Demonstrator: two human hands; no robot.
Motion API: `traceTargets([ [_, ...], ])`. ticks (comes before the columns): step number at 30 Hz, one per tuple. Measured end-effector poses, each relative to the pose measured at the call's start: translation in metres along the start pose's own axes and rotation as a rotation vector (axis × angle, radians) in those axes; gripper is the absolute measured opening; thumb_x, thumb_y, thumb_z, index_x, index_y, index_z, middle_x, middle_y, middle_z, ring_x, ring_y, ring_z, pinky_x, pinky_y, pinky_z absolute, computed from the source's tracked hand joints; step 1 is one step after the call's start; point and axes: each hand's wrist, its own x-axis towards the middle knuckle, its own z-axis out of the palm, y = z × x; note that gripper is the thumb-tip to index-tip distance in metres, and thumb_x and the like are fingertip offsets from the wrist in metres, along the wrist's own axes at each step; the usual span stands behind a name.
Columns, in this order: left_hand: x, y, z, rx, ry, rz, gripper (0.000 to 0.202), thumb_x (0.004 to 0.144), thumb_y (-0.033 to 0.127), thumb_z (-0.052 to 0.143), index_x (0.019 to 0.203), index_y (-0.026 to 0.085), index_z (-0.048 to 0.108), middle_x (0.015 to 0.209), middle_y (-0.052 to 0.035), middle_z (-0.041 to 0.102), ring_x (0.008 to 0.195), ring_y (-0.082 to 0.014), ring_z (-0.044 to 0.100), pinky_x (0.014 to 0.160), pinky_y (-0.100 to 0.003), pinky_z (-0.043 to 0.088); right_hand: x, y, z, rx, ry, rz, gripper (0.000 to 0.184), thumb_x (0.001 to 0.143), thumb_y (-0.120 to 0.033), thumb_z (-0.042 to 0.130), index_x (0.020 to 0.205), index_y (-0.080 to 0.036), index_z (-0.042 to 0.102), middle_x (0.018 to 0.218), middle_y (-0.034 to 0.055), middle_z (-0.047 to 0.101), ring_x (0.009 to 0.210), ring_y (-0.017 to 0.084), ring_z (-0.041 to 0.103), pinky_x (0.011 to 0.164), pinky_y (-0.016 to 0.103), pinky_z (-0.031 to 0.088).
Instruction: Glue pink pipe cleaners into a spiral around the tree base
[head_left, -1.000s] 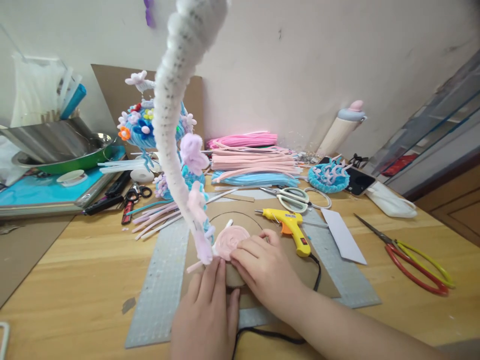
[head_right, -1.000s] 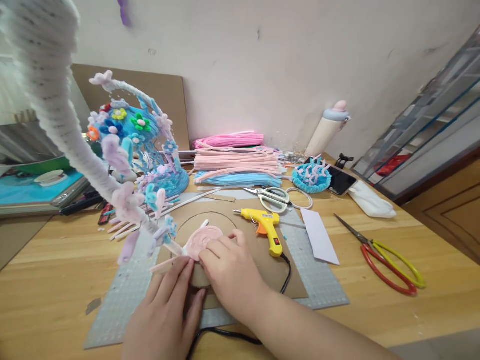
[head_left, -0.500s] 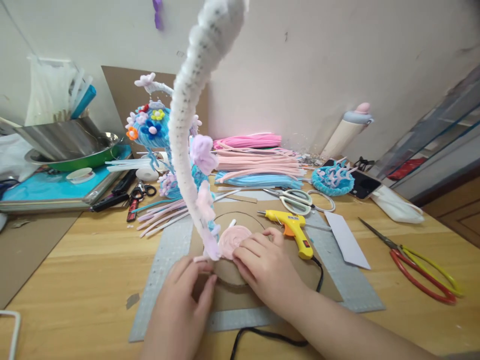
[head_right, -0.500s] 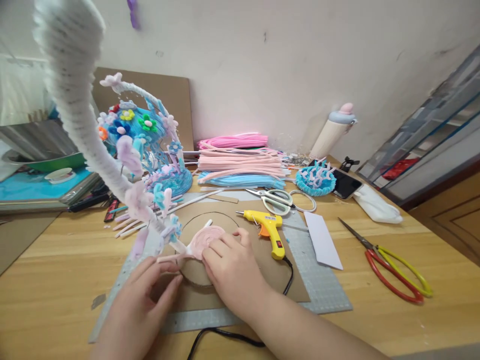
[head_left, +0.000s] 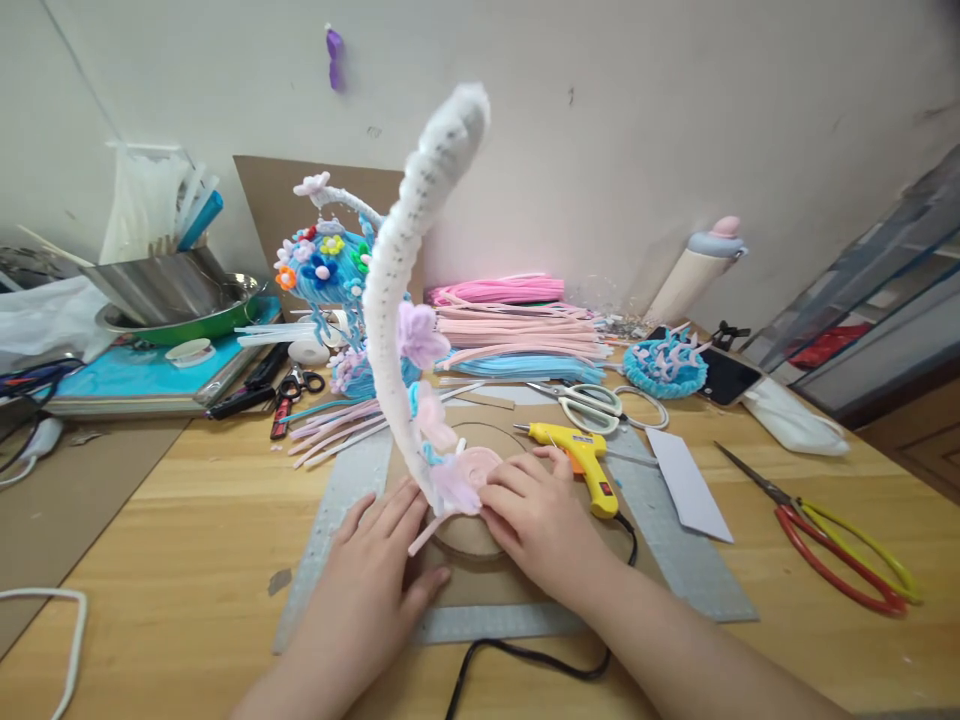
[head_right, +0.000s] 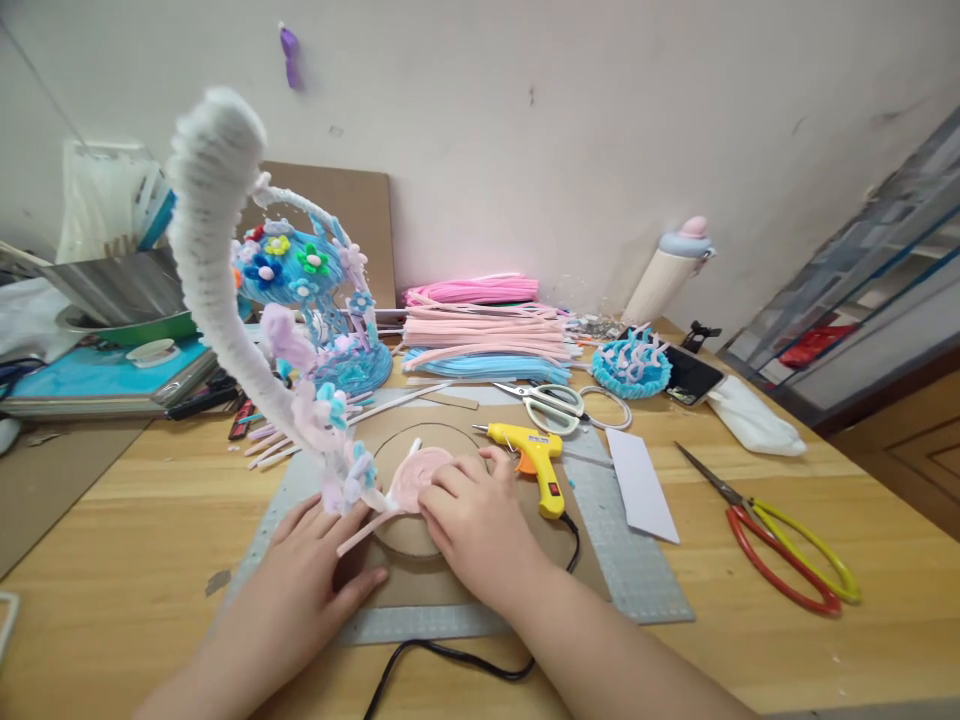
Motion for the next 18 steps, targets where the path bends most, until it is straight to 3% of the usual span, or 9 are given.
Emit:
traceTargets([
  [4, -0.009, 0.001, 0.007, -0.031, 0.078, -0.046, 0.053, 0.079, 0.039, 0.061, 0.130, 0.025, 0.051, 0.134, -0.0095, 0.055, 0.125, -0.0302, 0.047, 0.106, -0.052, 0.032, 0.000, -0.002, 0.000, 0.062, 0.000, 0.087, 0.011, 0.086, -0.020, 0.057, 0.092, -0.026, 0.063, 0.106, 0.0016, 0.064, 0.103, 0.022, 0.053, 0.096, 0.048, 0.024],
  [9, -0.015, 0.008, 0.022, -0.149, 0.290, -0.242, 0.060, 0.080, 0.041, 0.057, 0.133, 0.017, 0.046, 0.131, -0.0159, 0.054, 0.120, -0.0342, 0.049, 0.097, -0.054, 0.040, 0.000, 0.005, 0.006, 0.181, 0.026, 0.333, 0.041, 0.094, -0.033, 0.040, 0.131, -0.018, 0.048, 0.140, 0.0139, 0.043, 0.130, 0.028, 0.035, 0.105, 0.050, 0.028],
  [12, -0.017, 0.017, 0.030, -0.277, 0.332, -0.253, 0.057, 0.081, 0.036, 0.056, 0.134, 0.018, 0.044, 0.122, -0.0140, 0.059, 0.114, -0.0317, 0.054, 0.095, -0.052, 0.041, -0.002, 0.007, 0.007, 0.249, -0.039, 0.370, 0.048, 0.097, -0.036, 0.031, 0.139, -0.014, 0.037, 0.142, 0.0140, 0.043, 0.133, 0.026, 0.035, 0.108, 0.047, 0.029],
  [18, -0.020, 0.025, 0.039, -0.449, 0.428, -0.364, 0.069, 0.079, 0.033, 0.055, 0.142, 0.020, 0.032, 0.127, -0.0135, 0.057, 0.119, -0.0312, 0.051, 0.100, -0.054, 0.036, 0.003, 0.011, 0.013, 0.168, 0.001, 0.411, 0.050, 0.095, -0.037, 0.029, 0.138, -0.014, 0.040, 0.142, 0.0162, 0.042, 0.134, 0.029, 0.034, 0.107, 0.051, 0.030],
])
